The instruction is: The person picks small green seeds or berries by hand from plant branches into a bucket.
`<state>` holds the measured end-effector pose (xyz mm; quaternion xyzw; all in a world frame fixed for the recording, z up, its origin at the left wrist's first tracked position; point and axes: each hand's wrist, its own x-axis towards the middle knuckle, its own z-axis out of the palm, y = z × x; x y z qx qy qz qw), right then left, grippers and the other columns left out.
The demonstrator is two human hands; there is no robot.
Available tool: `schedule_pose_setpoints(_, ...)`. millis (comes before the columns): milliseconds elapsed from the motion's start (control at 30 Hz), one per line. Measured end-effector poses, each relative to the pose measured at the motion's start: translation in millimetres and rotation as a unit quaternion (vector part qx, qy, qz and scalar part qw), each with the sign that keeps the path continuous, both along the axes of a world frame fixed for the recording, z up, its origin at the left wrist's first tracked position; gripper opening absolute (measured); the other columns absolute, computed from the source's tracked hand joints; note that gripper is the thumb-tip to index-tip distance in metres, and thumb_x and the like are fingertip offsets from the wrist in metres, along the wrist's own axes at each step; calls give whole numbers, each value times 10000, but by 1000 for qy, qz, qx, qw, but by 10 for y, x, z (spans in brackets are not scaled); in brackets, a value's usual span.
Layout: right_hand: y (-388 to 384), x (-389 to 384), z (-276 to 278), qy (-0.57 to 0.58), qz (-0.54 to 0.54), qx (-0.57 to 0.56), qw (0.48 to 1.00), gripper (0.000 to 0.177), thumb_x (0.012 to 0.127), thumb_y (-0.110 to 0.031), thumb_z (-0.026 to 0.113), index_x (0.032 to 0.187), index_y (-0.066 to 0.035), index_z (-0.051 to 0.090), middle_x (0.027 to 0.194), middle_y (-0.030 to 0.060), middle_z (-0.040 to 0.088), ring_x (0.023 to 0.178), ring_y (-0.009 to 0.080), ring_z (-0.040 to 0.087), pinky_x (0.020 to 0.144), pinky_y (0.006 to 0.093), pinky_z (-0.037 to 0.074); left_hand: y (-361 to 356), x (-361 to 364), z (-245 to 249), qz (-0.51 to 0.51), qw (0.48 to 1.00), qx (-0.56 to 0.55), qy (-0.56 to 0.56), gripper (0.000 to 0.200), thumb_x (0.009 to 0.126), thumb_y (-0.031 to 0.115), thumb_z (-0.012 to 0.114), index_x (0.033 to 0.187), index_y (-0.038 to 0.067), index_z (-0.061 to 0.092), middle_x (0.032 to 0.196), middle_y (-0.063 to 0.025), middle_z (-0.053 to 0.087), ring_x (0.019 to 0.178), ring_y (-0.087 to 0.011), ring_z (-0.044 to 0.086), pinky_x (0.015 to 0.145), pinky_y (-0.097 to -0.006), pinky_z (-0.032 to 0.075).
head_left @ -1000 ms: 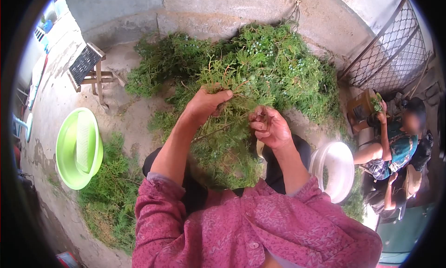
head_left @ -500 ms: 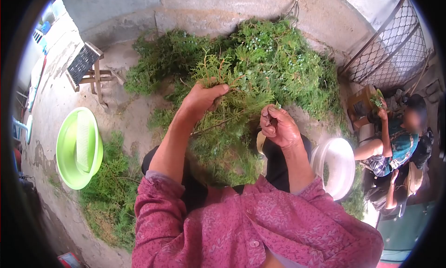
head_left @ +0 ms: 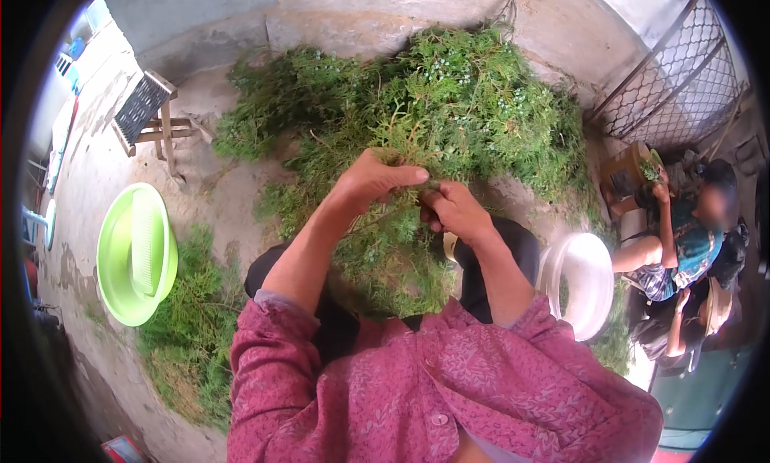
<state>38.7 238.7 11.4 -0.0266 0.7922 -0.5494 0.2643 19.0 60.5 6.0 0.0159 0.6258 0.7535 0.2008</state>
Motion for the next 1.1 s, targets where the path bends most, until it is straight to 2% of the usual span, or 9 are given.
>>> schedule_pose_setpoints(100,-78,-21,-34,11,28,3,1000,215,860,-173,403,793,-15,532,619,28,526,468,76,463,428,219,370,23,20,-15,-32,999,-40,16,302,663,240,740,887,83,613,715,29,570,554,-59,443,430,-201,282)
schedule_pose_setpoints(200,-126,-46,-78,75,76,28,994,228,830,-136,383,812,28,540,600,71,558,458,135,509,440,277,415,46,52,18,-49,998,-6,47,277,670,228,732,875,80,618,686,32,567,522,-58,434,426,-208,286)
schedule_pose_setpoints(300,-146,-58,-56,68,94,60,991,229,824,-118,366,811,34,537,590,80,560,449,140,512,442,285,423,39,81,52,-47,998,-4,39,234,694,212,706,865,77,621,656,35,559,490,-59,415,419,-213,283)
schedule_pose_setpoints(433,-110,-47,-80,50,104,48,992,230,829,-126,373,800,26,543,603,81,570,456,134,518,446,282,428,39,48,-24,-36,999,-4,34,206,718,207,677,862,71,619,651,33,552,495,-60,418,414,-216,281)
schedule_pose_setpoints(500,-92,-26,-81,22,112,18,993,225,879,-164,381,805,-30,546,601,26,547,462,83,484,438,227,388,42,12,-81,-15,998,-56,-1,186,738,205,655,856,67,614,661,26,551,491,-66,419,406,-221,279)
schedule_pose_setpoints(600,-69,7,-1,28,132,-8,991,228,850,-156,400,815,18,542,625,78,578,466,111,521,451,252,433,23,-11,-127,-1,999,-29,-32,169,758,208,635,849,68,610,671,20,548,490,-72,422,397,-229,276)
schedule_pose_setpoints(700,-29,72,51,-2,182,-4,983,245,868,-180,406,810,20,536,634,75,580,475,109,528,452,245,434,17,-20,-133,20,999,-4,-40,155,781,209,612,840,66,604,654,17,535,468,-76,409,388,-234,271)
schedule_pose_setpoints(1033,25,74,35,14,136,-25,990,244,874,-195,405,824,13,522,640,73,572,485,105,531,456,240,440,-17,51,19,-41,998,-34,-37,250,744,293,671,842,75,599,633,26,512,468,-70,392,385,-227,248)
schedule_pose_setpoints(1100,10,63,46,6,132,-28,991,237,872,-188,397,817,7,523,644,66,571,483,103,530,453,237,438,-22,74,38,-96,995,-16,7,274,725,298,689,853,74,597,629,30,505,458,-64,372,388,-223,234)
